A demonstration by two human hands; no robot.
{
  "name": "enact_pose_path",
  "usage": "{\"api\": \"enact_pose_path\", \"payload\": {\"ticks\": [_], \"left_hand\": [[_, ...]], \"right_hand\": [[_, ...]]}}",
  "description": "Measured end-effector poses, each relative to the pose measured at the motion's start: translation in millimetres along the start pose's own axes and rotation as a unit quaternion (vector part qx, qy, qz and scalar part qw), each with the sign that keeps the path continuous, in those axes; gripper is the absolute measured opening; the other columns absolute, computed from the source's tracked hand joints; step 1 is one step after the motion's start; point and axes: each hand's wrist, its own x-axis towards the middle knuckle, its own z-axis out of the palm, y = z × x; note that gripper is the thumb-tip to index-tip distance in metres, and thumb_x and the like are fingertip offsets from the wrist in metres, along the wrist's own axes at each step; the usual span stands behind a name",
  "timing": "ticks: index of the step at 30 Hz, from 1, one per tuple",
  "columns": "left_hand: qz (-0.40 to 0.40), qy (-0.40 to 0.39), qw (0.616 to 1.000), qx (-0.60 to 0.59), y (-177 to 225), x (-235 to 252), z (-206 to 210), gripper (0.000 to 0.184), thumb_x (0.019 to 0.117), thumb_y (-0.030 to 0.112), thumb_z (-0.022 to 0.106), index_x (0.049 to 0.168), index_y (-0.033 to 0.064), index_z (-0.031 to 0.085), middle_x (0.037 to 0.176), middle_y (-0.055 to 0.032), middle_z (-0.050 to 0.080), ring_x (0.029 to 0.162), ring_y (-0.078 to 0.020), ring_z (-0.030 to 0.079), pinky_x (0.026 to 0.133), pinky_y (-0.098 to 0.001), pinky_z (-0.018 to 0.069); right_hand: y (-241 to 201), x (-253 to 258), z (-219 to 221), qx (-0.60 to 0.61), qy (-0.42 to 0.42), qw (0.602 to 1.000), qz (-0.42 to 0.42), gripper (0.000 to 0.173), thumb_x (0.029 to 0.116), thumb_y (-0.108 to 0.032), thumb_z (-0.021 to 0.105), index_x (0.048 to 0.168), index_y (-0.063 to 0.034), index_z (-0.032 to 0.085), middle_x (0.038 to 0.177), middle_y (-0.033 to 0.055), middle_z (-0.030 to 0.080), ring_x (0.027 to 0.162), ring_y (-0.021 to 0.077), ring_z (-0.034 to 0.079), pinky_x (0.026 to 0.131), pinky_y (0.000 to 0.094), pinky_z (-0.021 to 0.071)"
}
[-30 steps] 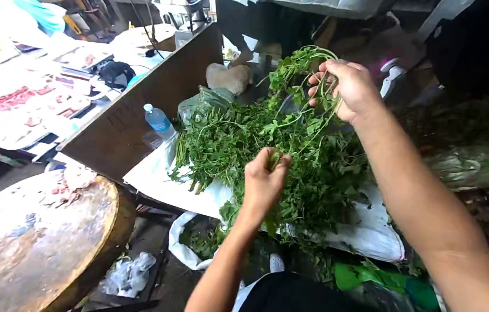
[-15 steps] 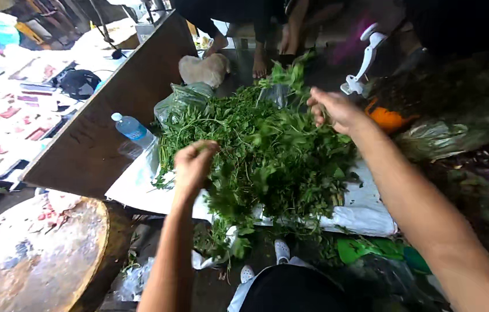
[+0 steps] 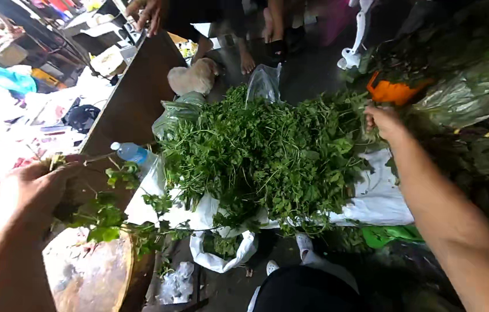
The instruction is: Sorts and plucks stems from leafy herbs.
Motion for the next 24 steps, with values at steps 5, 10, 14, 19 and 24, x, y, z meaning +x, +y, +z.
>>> {"api": "enact_pose_path", "payload": {"ticks": [5, 10, 14, 19, 24], "left_hand": [[0.112, -0.198, 0.945, -0.237, 88, -9, 60, 0.024, 0.1064, 0.018, 0.048, 0.12, 0.0188, 0.068, 0.076, 0.0048, 0.063, 0.051, -0.0011, 0.05, 0.046, -0.0169, 0.0443], [0.149, -0.331, 0.859, -0.361, 147, -31, 106, 0.036, 0.0987, 0.005, 0.042, 0.123, 0.0076, 0.068, 0.096, -0.0025, 0.073, 0.053, -0.0028, 0.055, 0.045, -0.0181, 0.0466], [0.202, -0.273, 0.885, -0.32, 160, -32, 122, 0.024, 0.0972, 0.004, 0.065, 0.121, 0.0066, 0.07, 0.089, -0.0032, 0.072, 0.048, -0.0055, 0.054, 0.042, -0.021, 0.0474], [0.403, -0.06, 0.907, -0.109, 155, -35, 114, 0.01, 0.0991, 0.014, 0.066, 0.105, 0.0087, 0.072, 0.089, -0.0021, 0.061, 0.071, -0.009, 0.056, 0.063, -0.026, 0.0492], [0.376, 0.002, 0.917, -0.13, 115, -18, 74, 0.028, 0.1066, 0.013, 0.044, 0.119, -0.0045, 0.061, 0.121, -0.0182, 0.061, 0.11, -0.0271, 0.062, 0.096, -0.0476, 0.0512]], "right_hand": [[-78, -56, -4, 0.127, -0.176, 0.971, -0.105, 0.027, 0.1078, -0.02, 0.044, 0.123, -0.0055, 0.061, 0.092, 0.0006, 0.068, 0.077, 0.0132, 0.068, 0.076, 0.0348, 0.0602], [-138, -125, 21, -0.025, -0.219, 0.951, -0.216, 0.022, 0.1059, -0.02, 0.051, 0.119, -0.0077, 0.064, 0.08, -0.0015, 0.057, 0.065, 0.0092, 0.055, 0.063, 0.0297, 0.0528], [-173, -181, 42, -0.008, -0.251, 0.928, -0.276, 0.015, 0.102, -0.015, 0.059, 0.115, -0.0113, 0.063, 0.075, -0.0036, 0.055, 0.053, 0.0028, 0.046, 0.051, 0.0196, 0.0457], [-196, -204, 66, -0.013, -0.299, 0.901, -0.314, 0.016, 0.1055, -0.018, 0.053, 0.111, -0.0092, 0.065, 0.071, -0.0034, 0.054, 0.054, 0.0051, 0.05, 0.05, 0.0214, 0.0492], [-216, -204, 71, -0.088, -0.315, 0.88, -0.344, 0.022, 0.1063, -0.018, 0.054, 0.11, -0.0019, 0.068, 0.098, 0.0045, 0.07, 0.086, 0.0109, 0.068, 0.082, 0.0309, 0.0588]]}}
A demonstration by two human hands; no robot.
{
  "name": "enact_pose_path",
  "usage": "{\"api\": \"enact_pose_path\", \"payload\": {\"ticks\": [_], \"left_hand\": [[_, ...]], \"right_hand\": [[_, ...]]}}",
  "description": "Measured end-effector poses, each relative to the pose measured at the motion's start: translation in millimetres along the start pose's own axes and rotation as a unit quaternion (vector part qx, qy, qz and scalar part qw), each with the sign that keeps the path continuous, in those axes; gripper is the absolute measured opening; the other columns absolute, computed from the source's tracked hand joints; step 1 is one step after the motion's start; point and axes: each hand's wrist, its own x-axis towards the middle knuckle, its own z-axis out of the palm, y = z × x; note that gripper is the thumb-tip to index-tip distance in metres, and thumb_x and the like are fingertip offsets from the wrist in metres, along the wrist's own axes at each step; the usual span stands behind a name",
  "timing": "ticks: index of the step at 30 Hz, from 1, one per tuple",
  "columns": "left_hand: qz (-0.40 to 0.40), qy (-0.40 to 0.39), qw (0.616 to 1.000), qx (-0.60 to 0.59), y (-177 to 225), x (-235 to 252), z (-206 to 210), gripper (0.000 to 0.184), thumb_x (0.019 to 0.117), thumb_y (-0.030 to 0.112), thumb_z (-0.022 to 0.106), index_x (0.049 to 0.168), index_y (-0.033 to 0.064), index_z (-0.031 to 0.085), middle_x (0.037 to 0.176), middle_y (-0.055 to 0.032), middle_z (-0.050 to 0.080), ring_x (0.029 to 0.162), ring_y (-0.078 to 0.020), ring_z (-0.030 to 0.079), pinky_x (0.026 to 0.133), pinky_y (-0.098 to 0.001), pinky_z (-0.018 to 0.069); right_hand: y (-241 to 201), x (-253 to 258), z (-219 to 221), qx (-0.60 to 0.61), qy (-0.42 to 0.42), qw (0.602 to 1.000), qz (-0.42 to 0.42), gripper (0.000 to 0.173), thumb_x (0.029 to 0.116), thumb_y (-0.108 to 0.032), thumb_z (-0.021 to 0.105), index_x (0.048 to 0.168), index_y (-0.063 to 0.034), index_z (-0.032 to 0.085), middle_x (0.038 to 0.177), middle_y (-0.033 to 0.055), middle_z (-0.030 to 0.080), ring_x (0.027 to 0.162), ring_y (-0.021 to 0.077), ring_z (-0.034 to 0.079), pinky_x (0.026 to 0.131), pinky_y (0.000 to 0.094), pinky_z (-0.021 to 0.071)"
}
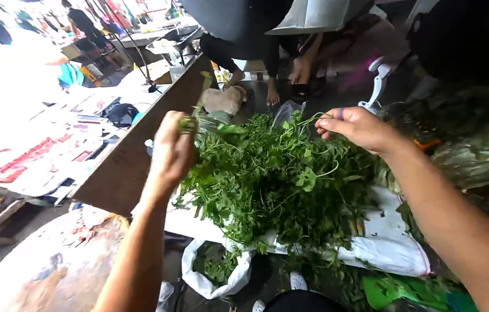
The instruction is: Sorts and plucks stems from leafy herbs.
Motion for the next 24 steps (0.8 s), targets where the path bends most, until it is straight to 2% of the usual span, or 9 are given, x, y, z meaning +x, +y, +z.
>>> {"api": "enact_pose_path", "payload": {"ticks": [2, 4, 6, 8, 10, 15, 20, 22, 24], "left_hand": [[-0.076, 0.075, 0.976, -0.19, -18, -5, -20, 0.024, 0.1084, 0.017, 0.038, 0.119, 0.0043, 0.056, 0.109, -0.0035, 0.069, 0.095, -0.0138, 0.07, 0.088, -0.0356, 0.0587], [-0.123, 0.12, 0.924, -0.34, -31, -22, -45, 0.023, 0.1111, 0.018, 0.034, 0.12, 0.0139, 0.055, 0.101, 0.0005, 0.07, 0.08, -0.0119, 0.07, 0.074, -0.0298, 0.0607], [-0.138, 0.139, 0.902, -0.385, -42, -31, -71, 0.023, 0.1095, 0.016, 0.037, 0.117, 0.0195, 0.058, 0.086, 0.0074, 0.067, 0.07, -0.0056, 0.065, 0.066, -0.023, 0.0574], [-0.098, 0.086, 0.918, -0.375, -48, -19, -91, 0.021, 0.1068, 0.017, 0.04, 0.108, 0.0246, 0.059, 0.07, 0.0155, 0.056, 0.059, 0.0005, 0.056, 0.059, -0.0185, 0.0534], [-0.066, 0.023, 0.921, -0.382, -45, -21, -90, 0.016, 0.1064, 0.024, 0.05, 0.095, 0.0246, 0.062, 0.062, 0.0147, 0.051, 0.052, -0.0001, 0.051, 0.053, -0.0186, 0.0517], [-0.146, 0.033, 0.92, -0.363, 37, -55, 6, 0.019, 0.1072, 0.025, 0.048, 0.108, 0.0183, 0.066, 0.057, 0.0075, 0.052, 0.042, -0.0042, 0.048, 0.042, -0.0216, 0.048], [-0.25, 0.006, 0.802, -0.542, 81, -79, 131, 0.022, 0.1055, 0.015, 0.052, 0.106, 0.0027, 0.069, 0.054, 0.0007, 0.053, 0.043, -0.008, 0.052, 0.045, -0.0261, 0.0495], [-0.256, -0.008, 0.816, -0.518, 94, -92, 165, 0.017, 0.1026, 0.011, 0.058, 0.105, 0.0006, 0.071, 0.058, 0.002, 0.054, 0.045, -0.0058, 0.049, 0.044, -0.0238, 0.0459], [-0.218, 0.007, 0.879, -0.423, 93, -102, 189, 0.015, 0.0972, 0.013, 0.067, 0.108, 0.0053, 0.073, 0.067, 0.003, 0.061, 0.05, -0.0042, 0.051, 0.047, -0.0223, 0.0466]], "right_hand": [[-5, 3, -2, -0.008, -0.015, 1.0, -0.014, 0.021, 0.1059, -0.017, 0.055, 0.108, -0.0014, 0.069, 0.095, 0.0046, 0.073, 0.088, 0.0109, 0.071, 0.086, 0.0308, 0.0597], [-12, 3, -5, -0.017, -0.041, 0.999, -0.027, 0.021, 0.1063, -0.015, 0.053, 0.108, -0.0017, 0.07, 0.092, 0.0034, 0.073, 0.085, 0.0107, 0.071, 0.084, 0.0298, 0.0604], [-18, 5, -9, -0.008, -0.07, 0.997, -0.037, 0.024, 0.107, -0.016, 0.05, 0.109, -0.0027, 0.07, 0.088, 0.0024, 0.072, 0.081, 0.0118, 0.071, 0.08, 0.03, 0.062], [-24, 7, -14, 0.012, -0.095, 0.995, -0.039, 0.027, 0.1072, -0.018, 0.047, 0.112, -0.0039, 0.069, 0.087, 0.0005, 0.07, 0.078, 0.0113, 0.069, 0.076, 0.0298, 0.061], [-29, 6, -16, 0.025, -0.101, 0.994, -0.035, 0.029, 0.1068, -0.02, 0.045, 0.113, -0.0053, 0.069, 0.084, -0.0014, 0.067, 0.077, 0.0109, 0.067, 0.075, 0.0311, 0.0603], [-35, -3, -7, 0.058, -0.063, 0.995, -0.052, 0.03, 0.1074, -0.02, 0.044, 0.119, -0.0046, 0.067, 0.091, 0.0002, 0.071, 0.078, 0.0114, 0.069, 0.074, 0.0299, 0.061], [-23, -23, 33, 0.107, 0.005, 0.993, -0.045, 0.031, 0.1077, -0.019, 0.045, 0.125, -0.003, 0.065, 0.098, 0.0035, 0.072, 0.081, 0.0136, 0.07, 0.076, 0.0308, 0.0618], [-17, -25, 47, 0.163, 0.027, 0.986, -0.023, 0.032, 0.1083, -0.017, 0.042, 0.126, -0.0011, 0.063, 0.101, 0.0044, 0.072, 0.084, 0.0149, 0.071, 0.079, 0.0331, 0.0614], [-8, -23, 57, 0.229, 0.04, 0.972, 0.02, 0.032, 0.1097, -0.017, 0.04, 0.127, -0.0001, 0.061, 0.101, 0.0064, 0.071, 0.086, 0.0182, 0.071, 0.08, 0.0376, 0.0622]]}}
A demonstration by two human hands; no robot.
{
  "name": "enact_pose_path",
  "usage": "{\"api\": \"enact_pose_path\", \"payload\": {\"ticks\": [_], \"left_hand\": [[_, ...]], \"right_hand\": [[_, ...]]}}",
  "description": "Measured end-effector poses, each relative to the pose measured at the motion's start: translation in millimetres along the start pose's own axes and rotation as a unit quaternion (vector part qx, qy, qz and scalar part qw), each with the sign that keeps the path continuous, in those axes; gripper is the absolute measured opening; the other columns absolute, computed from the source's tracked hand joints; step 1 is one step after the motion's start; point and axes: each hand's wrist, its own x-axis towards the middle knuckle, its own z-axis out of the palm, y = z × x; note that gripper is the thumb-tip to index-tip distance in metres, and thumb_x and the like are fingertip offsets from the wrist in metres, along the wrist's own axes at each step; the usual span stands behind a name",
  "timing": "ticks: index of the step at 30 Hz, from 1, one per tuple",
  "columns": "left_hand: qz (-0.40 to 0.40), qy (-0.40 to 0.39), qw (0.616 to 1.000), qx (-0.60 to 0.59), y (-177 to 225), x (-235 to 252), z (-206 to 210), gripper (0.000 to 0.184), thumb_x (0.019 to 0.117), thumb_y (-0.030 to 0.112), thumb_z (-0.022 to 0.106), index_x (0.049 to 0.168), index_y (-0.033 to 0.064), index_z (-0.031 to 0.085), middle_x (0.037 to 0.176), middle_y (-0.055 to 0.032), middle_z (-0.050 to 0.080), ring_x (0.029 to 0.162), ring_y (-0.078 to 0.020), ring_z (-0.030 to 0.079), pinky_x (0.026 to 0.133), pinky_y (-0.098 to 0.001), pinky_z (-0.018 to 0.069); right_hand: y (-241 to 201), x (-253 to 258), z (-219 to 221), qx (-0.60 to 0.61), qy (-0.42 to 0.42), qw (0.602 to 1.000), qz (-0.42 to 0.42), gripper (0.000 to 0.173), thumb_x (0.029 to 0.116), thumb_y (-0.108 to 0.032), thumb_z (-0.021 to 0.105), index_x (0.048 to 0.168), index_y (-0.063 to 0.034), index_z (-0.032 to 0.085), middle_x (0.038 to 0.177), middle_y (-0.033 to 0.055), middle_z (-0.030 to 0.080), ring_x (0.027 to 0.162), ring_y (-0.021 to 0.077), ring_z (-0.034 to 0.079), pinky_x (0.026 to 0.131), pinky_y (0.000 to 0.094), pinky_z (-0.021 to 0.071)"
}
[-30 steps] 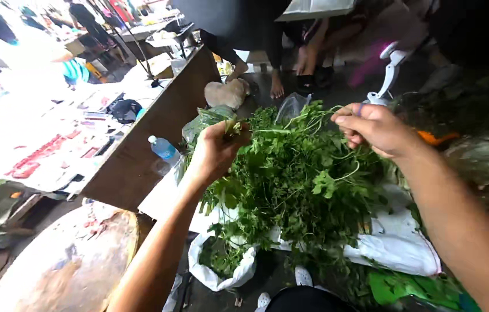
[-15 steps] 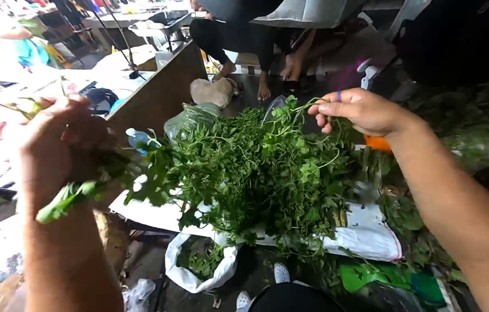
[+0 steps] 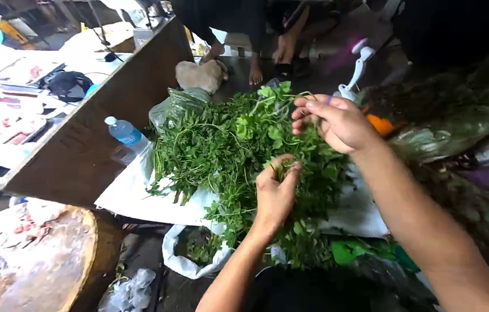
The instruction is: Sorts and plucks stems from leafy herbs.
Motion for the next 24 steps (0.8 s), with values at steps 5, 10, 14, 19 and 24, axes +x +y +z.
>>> {"api": "enact_pose_path", "payload": {"ticks": [5, 10, 14, 19, 24], "left_hand": [[-0.1, -0.13, 0.977, 0.14, -11, 41, -9, 0.034, 0.0961, 0.033, 0.073, 0.124, 0.0128, 0.069, 0.069, -0.003, 0.061, 0.05, -0.011, 0.05, 0.048, -0.029, 0.0466], [-0.184, -0.152, 0.97, -0.05, -18, 62, -16, 0.026, 0.1043, 0.02, 0.054, 0.079, 0.0139, 0.059, 0.051, 0.0048, 0.043, 0.04, -0.0048, 0.039, 0.04, -0.0209, 0.0376], [-0.183, -0.14, 0.962, -0.143, -12, 73, -30, 0.03, 0.1091, 0.034, 0.045, 0.1, 0.016, 0.068, 0.049, 0.0092, 0.04, 0.039, -0.0021, 0.039, 0.041, -0.0189, 0.0414], [-0.144, -0.166, 0.954, -0.203, 3, 79, -37, 0.03, 0.1091, 0.039, 0.044, 0.096, 0.0199, 0.064, 0.051, 0.0104, 0.039, 0.039, -0.0011, 0.038, 0.042, -0.0173, 0.0399], [-0.121, -0.191, 0.955, -0.191, 10, 84, -33, 0.032, 0.1092, 0.039, 0.044, 0.096, 0.0184, 0.064, 0.05, 0.0096, 0.038, 0.038, -0.0018, 0.037, 0.041, -0.0175, 0.039]], "right_hand": [[20, 16, 27, -0.066, -0.025, 0.991, 0.115, 0.034, 0.1102, -0.023, 0.044, 0.125, 0.0017, 0.063, 0.108, 0.0112, 0.072, 0.094, 0.0192, 0.072, 0.084, 0.0382, 0.0607], [11, 18, 35, -0.364, -0.106, 0.925, 0.037, 0.043, 0.1088, -0.042, 0.046, 0.109, -0.0066, 0.071, 0.109, 0.0091, 0.068, 0.101, 0.0208, 0.065, 0.089, 0.0478, 0.0527], [6, -34, -33, -0.228, 0.076, 0.955, -0.173, 0.032, 0.1063, -0.02, 0.049, 0.123, 0.0, 0.068, 0.12, 0.0088, 0.07, 0.109, 0.014, 0.068, 0.096, 0.0347, 0.0576], [40, -97, -68, -0.22, 0.099, 0.961, -0.136, 0.026, 0.103, -0.017, 0.051, 0.112, -0.0051, 0.071, 0.1, 0.0025, 0.075, 0.088, 0.0099, 0.071, 0.077, 0.0282, 0.0604], [52, -71, -48, -0.255, -0.022, 0.962, -0.095, 0.027, 0.1027, -0.017, 0.056, 0.122, -0.0078, 0.072, 0.114, 0.0032, 0.074, 0.103, 0.0091, 0.07, 0.093, 0.0298, 0.0587]]}}
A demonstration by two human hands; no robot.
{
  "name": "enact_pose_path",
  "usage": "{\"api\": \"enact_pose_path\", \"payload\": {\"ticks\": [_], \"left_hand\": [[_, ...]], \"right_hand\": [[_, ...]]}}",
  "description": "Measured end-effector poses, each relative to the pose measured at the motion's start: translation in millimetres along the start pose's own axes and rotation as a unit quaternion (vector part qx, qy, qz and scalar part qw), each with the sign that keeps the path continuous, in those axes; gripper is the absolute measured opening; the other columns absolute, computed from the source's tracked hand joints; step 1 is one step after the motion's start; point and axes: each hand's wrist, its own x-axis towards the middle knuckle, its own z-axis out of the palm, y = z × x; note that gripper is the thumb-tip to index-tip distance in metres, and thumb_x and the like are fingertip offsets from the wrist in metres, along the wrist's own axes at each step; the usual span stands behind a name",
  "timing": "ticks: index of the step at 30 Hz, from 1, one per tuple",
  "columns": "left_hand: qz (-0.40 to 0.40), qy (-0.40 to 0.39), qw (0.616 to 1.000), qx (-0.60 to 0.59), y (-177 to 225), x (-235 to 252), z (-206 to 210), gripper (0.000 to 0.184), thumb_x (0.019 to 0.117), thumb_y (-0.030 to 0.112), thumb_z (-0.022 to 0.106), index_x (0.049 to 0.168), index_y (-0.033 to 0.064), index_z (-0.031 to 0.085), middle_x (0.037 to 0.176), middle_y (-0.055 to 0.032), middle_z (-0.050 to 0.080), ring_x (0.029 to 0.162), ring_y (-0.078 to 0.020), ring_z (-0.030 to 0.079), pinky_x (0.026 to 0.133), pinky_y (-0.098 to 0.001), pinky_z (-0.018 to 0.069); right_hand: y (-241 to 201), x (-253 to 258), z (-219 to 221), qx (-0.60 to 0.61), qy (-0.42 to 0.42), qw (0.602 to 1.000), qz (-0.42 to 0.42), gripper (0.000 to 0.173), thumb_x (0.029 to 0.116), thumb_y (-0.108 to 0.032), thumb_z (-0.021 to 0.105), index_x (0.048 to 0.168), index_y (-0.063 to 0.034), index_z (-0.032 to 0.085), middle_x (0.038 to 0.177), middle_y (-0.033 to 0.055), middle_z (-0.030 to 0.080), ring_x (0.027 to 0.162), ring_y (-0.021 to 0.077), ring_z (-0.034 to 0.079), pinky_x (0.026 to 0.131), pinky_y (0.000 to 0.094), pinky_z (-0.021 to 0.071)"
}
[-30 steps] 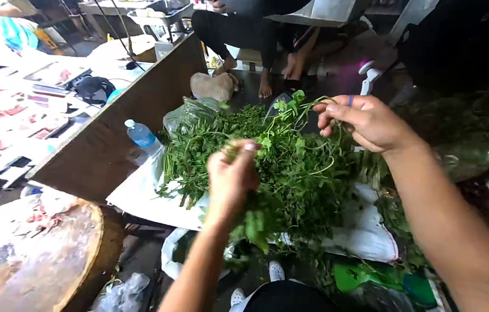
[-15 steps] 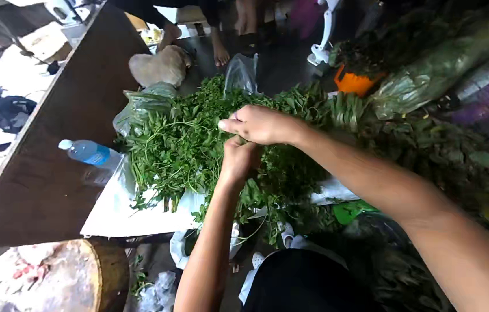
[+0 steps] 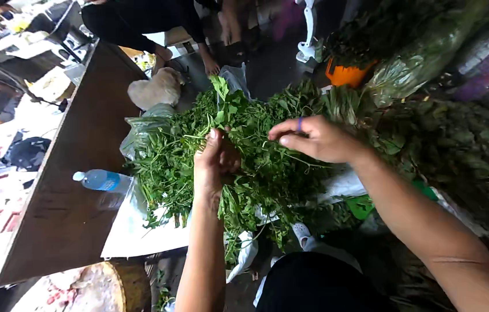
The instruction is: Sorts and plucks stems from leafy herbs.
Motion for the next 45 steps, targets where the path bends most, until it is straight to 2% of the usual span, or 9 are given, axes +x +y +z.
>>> {"api": "enact_pose_path", "payload": {"ticks": [4, 8, 13, 20, 25, 31, 35, 40, 45], "left_hand": [[-0.015, 0.012, 0.999, 0.037, 4, -6, -4, 0.03, 0.1081, 0.037, 0.048, 0.093, 0.0167, 0.065, 0.049, 0.0084, 0.038, 0.039, -0.0027, 0.037, 0.042, -0.0189, 0.04], [-0.007, 0.059, 0.99, 0.13, 7, -18, -9, 0.023, 0.1054, 0.022, 0.055, 0.094, 0.01, 0.071, 0.049, 0.0065, 0.043, 0.04, -0.0031, 0.041, 0.043, -0.0202, 0.0423], [0.009, 0.074, 0.988, 0.138, 1, -26, -5, 0.019, 0.1045, 0.024, 0.059, 0.096, 0.0108, 0.071, 0.051, 0.0051, 0.042, 0.04, -0.0037, 0.039, 0.04, -0.0195, 0.039], [0.048, 0.135, 0.957, 0.251, -16, -24, 3, 0.027, 0.1026, 0.033, 0.063, 0.083, 0.014, 0.064, 0.052, -0.0005, 0.043, 0.038, -0.0095, 0.034, 0.038, -0.0246, 0.0311], [0.074, 0.126, 0.92, 0.364, -24, -14, 22, 0.035, 0.1016, 0.032, 0.065, 0.072, 0.0142, 0.06, 0.051, -0.0014, 0.045, 0.038, -0.0115, 0.036, 0.037, -0.0262, 0.0286], [0.038, 0.117, 0.94, 0.319, -42, -9, 21, 0.036, 0.1034, 0.038, 0.06, 0.076, 0.0144, 0.058, 0.052, -0.003, 0.042, 0.037, -0.0138, 0.034, 0.036, -0.0275, 0.0289], [0.037, 0.16, 0.972, 0.168, -46, 7, 12, 0.023, 0.1043, 0.022, 0.061, 0.086, 0.008, 0.064, 0.054, 0.0032, 0.049, 0.042, -0.0065, 0.042, 0.041, -0.0229, 0.0373], [-0.023, 0.165, 0.984, 0.057, -43, 5, 23, 0.022, 0.1059, 0.019, 0.056, 0.093, 0.0041, 0.067, 0.055, 0.0028, 0.052, 0.041, -0.0041, 0.043, 0.038, -0.0197, 0.0388], [-0.042, 0.183, 0.982, 0.011, -46, 1, 38, 0.028, 0.109, 0.029, 0.05, 0.095, 0.0089, 0.064, 0.057, 0.0049, 0.051, 0.038, -0.0012, 0.039, 0.036, -0.0153, 0.037]], "right_hand": [[-9, 35, -6, -0.068, -0.195, 0.974, 0.087, 0.021, 0.1033, -0.02, 0.061, 0.113, -0.0085, 0.075, 0.102, 0.004, 0.074, 0.092, 0.0099, 0.068, 0.086, 0.0343, 0.0551], [-40, 51, -24, -0.25, -0.202, 0.946, 0.043, 0.014, 0.0993, -0.017, 0.065, 0.101, -0.01, 0.077, 0.093, 0.0053, 0.073, 0.088, 0.018, 0.068, 0.083, 0.0433, 0.0551], [-52, 77, -26, -0.469, -0.313, 0.823, 0.066, 0.012, 0.0957, -0.008, 0.064, 0.101, -0.0083, 0.074, 0.096, 0.0114, 0.071, 0.098, 0.0323, 0.067, 0.097, 0.0592, 0.0462], [-28, 57, -26, -0.51, -0.141, 0.849, -0.013, 0.005, 0.0914, -0.008, 0.071, 0.095, -0.0073, 0.074, 0.098, 0.0143, 0.069, 0.1, 0.0362, 0.065, 0.104, 0.059, 0.0419], [-23, 67, -34, -0.576, -0.155, 0.795, 0.113, 0.011, 0.0909, -0.005, 0.069, 0.101, -0.0027, 0.072, 0.101, 0.0202, 0.071, 0.103, 0.0407, 0.066, 0.101, 0.0629, 0.0401], [-16, 78, -71, -0.326, -0.317, 0.841, 0.294, 0.017, 0.0968, -0.023, 0.072, 0.094, -0.0064, 0.076, 0.074, 0.0087, 0.067, 0.065, 0.0216, 0.061, 0.064, 0.0449, 0.0525], [-7, 20, -56, -0.059, -0.172, 0.923, 0.338, 0.029, 0.1071, -0.025, 0.053, 0.099, -0.0047, 0.071, 0.057, -0.0013, 0.055, 0.043, 0.0064, 0.044, 0.043, 0.0235, 0.0394], [24, -28, 6, 0.021, 0.174, 0.97, 0.166, 0.028, 0.1088, -0.023, 0.051, 0.118, -0.0004, 0.064, 0.1, 0.0071, 0.077, 0.09, 0.0175, 0.076, 0.086, 0.0373, 0.0644], [48, -56, 58, 0.053, 0.146, 0.951, 0.267, 0.035, 0.1095, -0.028, 0.045, 0.121, -0.003, 0.067, 0.111, 0.0114, 0.071, 0.101, 0.0213, 0.07, 0.092, 0.0466, 0.0567]]}}
